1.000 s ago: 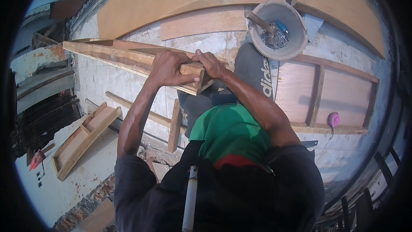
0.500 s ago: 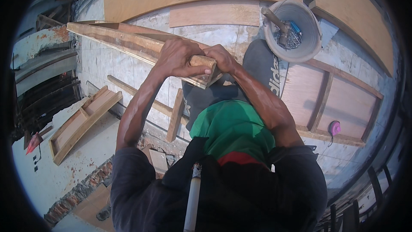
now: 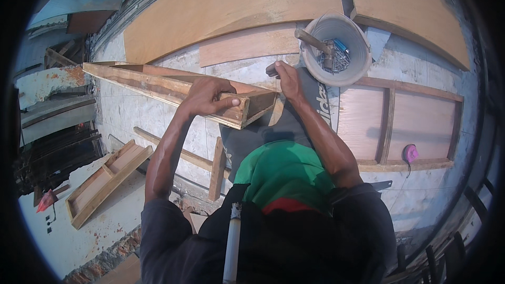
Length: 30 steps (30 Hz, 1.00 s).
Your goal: The person constructs a wooden frame by hammering nails into wood pieces to join them, aligning the pieces by hand, and then sawing through a long wooden board.
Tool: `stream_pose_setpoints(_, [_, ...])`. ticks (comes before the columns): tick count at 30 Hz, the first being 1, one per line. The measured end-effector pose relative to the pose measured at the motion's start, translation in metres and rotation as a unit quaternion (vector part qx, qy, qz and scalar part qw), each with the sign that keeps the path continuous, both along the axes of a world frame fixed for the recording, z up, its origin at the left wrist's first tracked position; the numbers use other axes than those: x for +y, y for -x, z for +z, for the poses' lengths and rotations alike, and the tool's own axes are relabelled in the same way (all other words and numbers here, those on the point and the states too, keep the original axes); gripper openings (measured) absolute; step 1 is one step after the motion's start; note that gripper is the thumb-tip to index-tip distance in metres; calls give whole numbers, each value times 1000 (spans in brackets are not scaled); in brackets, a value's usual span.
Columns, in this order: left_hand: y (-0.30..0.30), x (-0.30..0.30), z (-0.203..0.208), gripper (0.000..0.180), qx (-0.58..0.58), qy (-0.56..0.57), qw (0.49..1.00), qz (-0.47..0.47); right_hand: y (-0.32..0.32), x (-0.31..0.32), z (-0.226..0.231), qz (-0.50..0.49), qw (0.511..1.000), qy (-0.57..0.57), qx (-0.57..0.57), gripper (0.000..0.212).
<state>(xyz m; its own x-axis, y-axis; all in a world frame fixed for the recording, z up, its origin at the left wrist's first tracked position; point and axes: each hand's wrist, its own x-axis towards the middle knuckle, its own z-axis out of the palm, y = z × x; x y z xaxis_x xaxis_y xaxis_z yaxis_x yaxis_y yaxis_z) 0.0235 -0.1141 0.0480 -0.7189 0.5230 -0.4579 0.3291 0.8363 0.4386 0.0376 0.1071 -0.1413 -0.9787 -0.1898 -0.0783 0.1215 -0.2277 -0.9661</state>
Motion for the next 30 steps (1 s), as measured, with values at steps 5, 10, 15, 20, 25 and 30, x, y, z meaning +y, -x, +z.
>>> stream_pose_setpoints(5, [-4, -12, -8, 63, -1, -21, 1000, -15, -2, 88, -4, -150, 976, -92, -131, 34])
stream_pose_setpoints(10, [-1, -2, 3, 59, -17, 1, 1000, -13, 7, 185, -18, -296, 892, -325, -110, 32])
stream_pose_setpoints(15, [1, -10, 3, 57, -49, 18, 999, -1, 40, 211, -49, -205, 839, -501, 60, 18])
stream_pose_setpoints(20, [5, -2, 8, 57, -88, 13, 996, 8, 89, 213, -135, -33, 784, -620, 25, 14])
stream_pose_setpoints(25, [-1, -4, 7, 54, -100, -1, 995, 25, 106, 209, -183, 30, 765, -642, -38, 19])
stream_pose_setpoints(30, [-13, -12, 2, 56, -79, 4, 996, 42, 96, 171, -167, 41, 727, -660, -186, 29])
